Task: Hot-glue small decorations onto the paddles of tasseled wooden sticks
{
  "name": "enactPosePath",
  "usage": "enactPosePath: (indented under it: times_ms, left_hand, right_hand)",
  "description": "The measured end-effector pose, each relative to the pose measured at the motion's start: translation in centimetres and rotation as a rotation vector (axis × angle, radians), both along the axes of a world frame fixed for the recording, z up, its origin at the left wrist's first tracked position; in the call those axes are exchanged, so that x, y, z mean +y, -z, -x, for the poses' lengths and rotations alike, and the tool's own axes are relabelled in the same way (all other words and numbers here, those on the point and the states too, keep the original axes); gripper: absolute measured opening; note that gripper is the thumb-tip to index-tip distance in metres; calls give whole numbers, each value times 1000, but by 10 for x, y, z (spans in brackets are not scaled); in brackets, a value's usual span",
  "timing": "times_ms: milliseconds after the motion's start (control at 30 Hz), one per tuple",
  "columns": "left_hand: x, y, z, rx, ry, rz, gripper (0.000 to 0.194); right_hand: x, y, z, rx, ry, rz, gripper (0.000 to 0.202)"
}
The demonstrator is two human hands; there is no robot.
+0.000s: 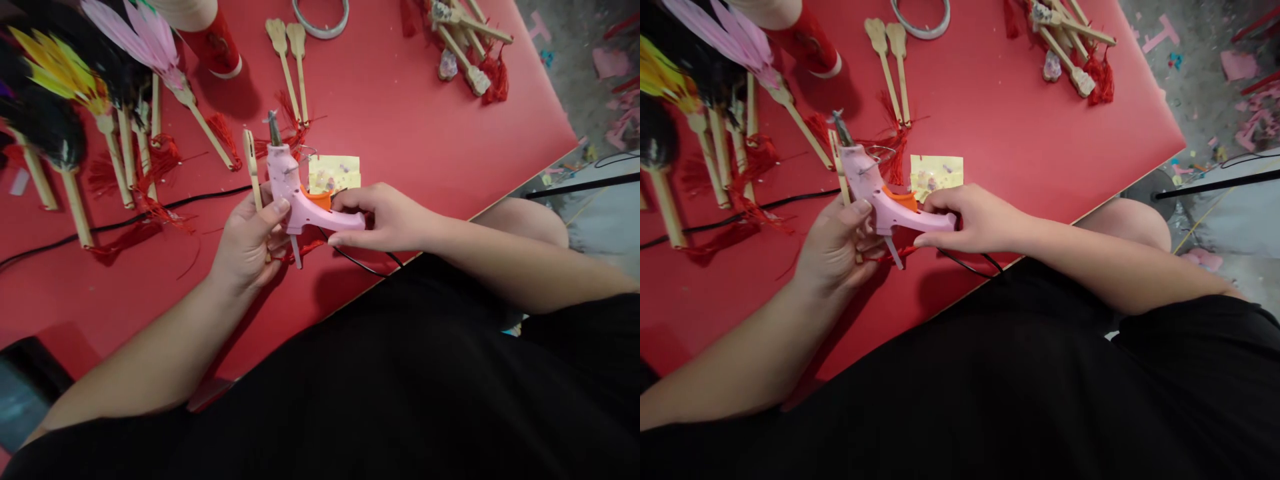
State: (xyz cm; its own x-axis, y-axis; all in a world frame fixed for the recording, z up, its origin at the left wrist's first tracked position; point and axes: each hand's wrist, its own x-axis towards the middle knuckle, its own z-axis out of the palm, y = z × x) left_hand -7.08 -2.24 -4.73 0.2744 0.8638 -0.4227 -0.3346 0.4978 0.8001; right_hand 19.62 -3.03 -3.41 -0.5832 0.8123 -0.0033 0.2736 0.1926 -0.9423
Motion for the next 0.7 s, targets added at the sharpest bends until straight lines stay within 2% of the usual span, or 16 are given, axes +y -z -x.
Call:
enactPosePath:
  times_ms: [100,200,333,400,500,600,700]
  left_hand:
    - [-3,2,-4,27,-52,-43,65]
    - [-6,3,-10,10,-27,-56,69]
    - [-9,6,-10,22,-23,-41,68]
    - [-8,9,-6,37,-30,-22,66]
    - [-5,12,-2,5,4,19,61]
    - [-2,13,-3,-33,18,27,61]
    - [-1,14,-4,-66,14,14,65]
  right_hand:
    - [0,7,2,-11,51,-74,46]
    - [1,13,5,42,80,-98,56]
    - [7,10,1,100,66,-58,68]
    - [15,8,-8,67,121,-62,69]
    - [25,8,-23,-151,183,-187,51]
    - [27,14,-27,-418,60,-389,25]
    - [21,20,-19,-604,-1,-490,21]
